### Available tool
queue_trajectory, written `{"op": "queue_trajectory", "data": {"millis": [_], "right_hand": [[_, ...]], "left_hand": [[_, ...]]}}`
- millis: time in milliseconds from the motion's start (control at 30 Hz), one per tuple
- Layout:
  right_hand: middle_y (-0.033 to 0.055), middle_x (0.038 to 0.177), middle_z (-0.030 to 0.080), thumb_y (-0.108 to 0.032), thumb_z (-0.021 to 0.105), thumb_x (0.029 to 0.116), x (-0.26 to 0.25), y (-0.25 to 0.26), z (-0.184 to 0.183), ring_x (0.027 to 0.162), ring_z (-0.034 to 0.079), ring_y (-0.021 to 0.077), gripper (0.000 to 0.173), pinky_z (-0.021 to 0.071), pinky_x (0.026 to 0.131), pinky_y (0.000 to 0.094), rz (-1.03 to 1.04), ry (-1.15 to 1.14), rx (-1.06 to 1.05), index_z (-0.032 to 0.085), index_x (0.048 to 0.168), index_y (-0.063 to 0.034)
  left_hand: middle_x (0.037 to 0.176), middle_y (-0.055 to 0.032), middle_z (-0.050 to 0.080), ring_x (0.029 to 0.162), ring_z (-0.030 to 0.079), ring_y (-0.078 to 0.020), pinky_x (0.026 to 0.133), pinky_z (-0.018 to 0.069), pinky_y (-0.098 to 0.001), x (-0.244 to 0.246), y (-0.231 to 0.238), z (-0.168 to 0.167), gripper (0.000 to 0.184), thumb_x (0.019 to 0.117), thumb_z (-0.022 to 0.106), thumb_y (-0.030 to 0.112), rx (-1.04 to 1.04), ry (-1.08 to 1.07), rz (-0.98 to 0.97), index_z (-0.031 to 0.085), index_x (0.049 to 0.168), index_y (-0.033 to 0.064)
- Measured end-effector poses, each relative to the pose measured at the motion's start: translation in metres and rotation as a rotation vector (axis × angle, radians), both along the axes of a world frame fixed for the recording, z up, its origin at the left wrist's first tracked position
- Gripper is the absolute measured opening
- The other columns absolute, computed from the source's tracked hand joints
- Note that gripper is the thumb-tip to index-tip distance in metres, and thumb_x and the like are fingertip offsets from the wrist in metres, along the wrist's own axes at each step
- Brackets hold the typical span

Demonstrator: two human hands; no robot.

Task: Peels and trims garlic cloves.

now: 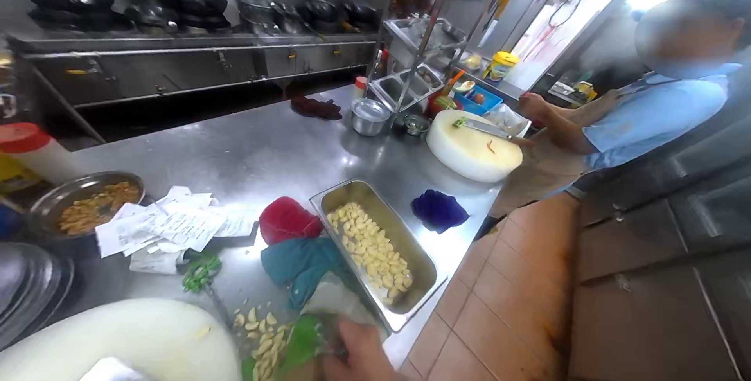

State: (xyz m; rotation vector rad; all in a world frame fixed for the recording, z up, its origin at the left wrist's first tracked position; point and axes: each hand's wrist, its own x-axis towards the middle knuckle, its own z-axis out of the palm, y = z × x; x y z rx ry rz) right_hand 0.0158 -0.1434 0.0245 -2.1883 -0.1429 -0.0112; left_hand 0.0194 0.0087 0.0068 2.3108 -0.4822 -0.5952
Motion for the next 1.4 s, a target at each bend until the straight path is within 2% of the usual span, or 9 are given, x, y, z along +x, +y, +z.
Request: {"op": "queue_trajectory", "data": {"millis": [67, 167, 367, 500, 700, 867, 967, 1167, 1400], "right_hand": [[0.0112, 0.075, 0.068, -0.007, 0.068, 0.0857, -0.001, 0.0, 0.001, 0.062, 0.067, 0.0192, 0.019, 0.057, 0.059, 0.0358, -0.037, 0.022, 0.0, 0.066, 0.1, 0.0051], [0.0071, 0.078, 0.068, -0.008, 0.065, 0.088, 0.002, 0.001, -0.003, 0.064, 0.066, 0.013, 0.02, 0.057, 0.06, 0.0304, -0.07, 0.109, 0.036, 0.065, 0.103, 0.0052], [0.0018, 0.073, 0.062, -0.017, 0.068, 0.0875, 0.014, -0.006, -0.006, 0.059, 0.059, 0.0104, 0.015, 0.052, 0.054, 0.0296, -0.126, 0.261, 0.045, 0.064, 0.092, -0.0028], [-0.0016, 0.067, 0.059, -0.018, 0.071, 0.0842, 0.018, -0.013, -0.011, 0.053, 0.055, 0.0096, 0.013, 0.0475, 0.049, 0.0281, -0.114, 0.275, 0.045, 0.063, 0.09, -0.0083], [0.0004, 0.067, 0.06, -0.022, 0.075, 0.0871, 0.03, -0.024, -0.017, 0.052, 0.055, 0.0116, 0.016, 0.0479, 0.048, 0.0298, -0.005, 0.402, 0.039, 0.065, 0.09, -0.0099], [0.0007, 0.066, 0.06, -0.029, 0.078, 0.0874, 0.029, -0.032, -0.022, 0.05, 0.054, 0.0118, 0.021, 0.0457, 0.045, 0.029, 0.091, 0.494, 0.053, 0.066, 0.093, -0.013], [-0.0003, 0.069, 0.063, -0.031, 0.078, 0.0865, 0.028, -0.035, -0.02, 0.052, 0.057, 0.0111, 0.023, 0.0478, 0.047, 0.028, 0.079, 0.479, 0.059, 0.068, 0.098, -0.0137], [-0.0118, 0.07, 0.06, -0.051, 0.07, 0.0888, 0.019, -0.038, 0.01, 0.053, 0.053, -0.0013, 0.044, 0.0473, 0.047, 0.0185, 0.108, 0.068, -0.121, 0.066, 0.114, -0.0149], [-0.0114, 0.078, 0.063, -0.038, 0.078, 0.0896, 0.019, -0.02, 0.025, 0.061, 0.055, -0.0021, 0.026, 0.0476, 0.052, 0.0142, 0.351, 0.058, 0.122, 0.069, 0.107, -0.0206]], "left_hand": [[0.124, -0.0292, 0.066, 0.114, 0.064, -0.0497, 0.095, 0.0484, -0.0693, 0.032, 0.0, -0.005, 0.035, 0.1067, 0.049, 0.019, 0.238, 0.327, -0.303, 0.061, 0.131, -0.0031], [0.14, -0.0255, 0.057, 0.123, 0.06, -0.0469, 0.099, 0.0476, -0.0663, 0.035, 0.005, -0.011, 0.038, 0.1072, 0.049, 0.015, 0.267, 0.31, -0.397, 0.054, 0.142, 0.001], [0.106, -0.0114, 0.072, 0.095, 0.073, -0.0268, 0.077, 0.0627, -0.0425, 0.014, 0.031, -0.053, 0.012, 0.0984, 0.061, 0.005, -0.191, -0.712, -0.362, 0.072, 0.101, 0.0045], [0.112, -0.0065, 0.072, 0.108, 0.069, -0.023, 0.089, 0.0593, -0.0385, 0.014, 0.037, -0.056, 0.017, 0.1025, 0.056, 0.009, -0.197, -0.895, -0.366, 0.071, 0.11, 0.0092], [0.113, -0.008, 0.074, 0.108, 0.069, -0.0173, 0.098, 0.0564, -0.0359, 0.003, 0.064, -0.017, 0.021, 0.1025, 0.057, 0.005, -0.475, -0.282, 0.046, 0.074, 0.114, 0.0033], [0.097, -0.0082, 0.069, 0.069, 0.062, -0.0111, 0.058, 0.0507, -0.0229, -0.004, 0.057, 0.018, 0.023, 0.1087, 0.049, 0.017, -1.048, 0.701, 0.944, 0.06, 0.127, 0.0084], [0.09, -0.0082, 0.067, 0.065, 0.062, -0.01, 0.054, 0.0497, -0.02, -0.007, 0.041, 0.014, 0.025, 0.11, 0.046, 0.022, -1.245, 0.952, 1.113, 0.059, 0.126, 0.0087], [0.086, -0.0065, 0.063, 0.063, 0.061, -0.0087, 0.053, 0.0492, -0.0178, -0.011, 0.019, 0.02, 0.023, 0.111, 0.042, 0.022, -1.398, 1.025, 1.106, 0.057, 0.123, 0.0086], [0.099, -0.0103, 0.07, 0.068, 0.064, -0.0121, 0.059, 0.054, -0.0245, -0.025, 0.012, 0.027, 0.014, 0.1031, 0.057, 0.013, -1.163, 0.491, 0.85, 0.064, 0.114, 0.0058]]}}
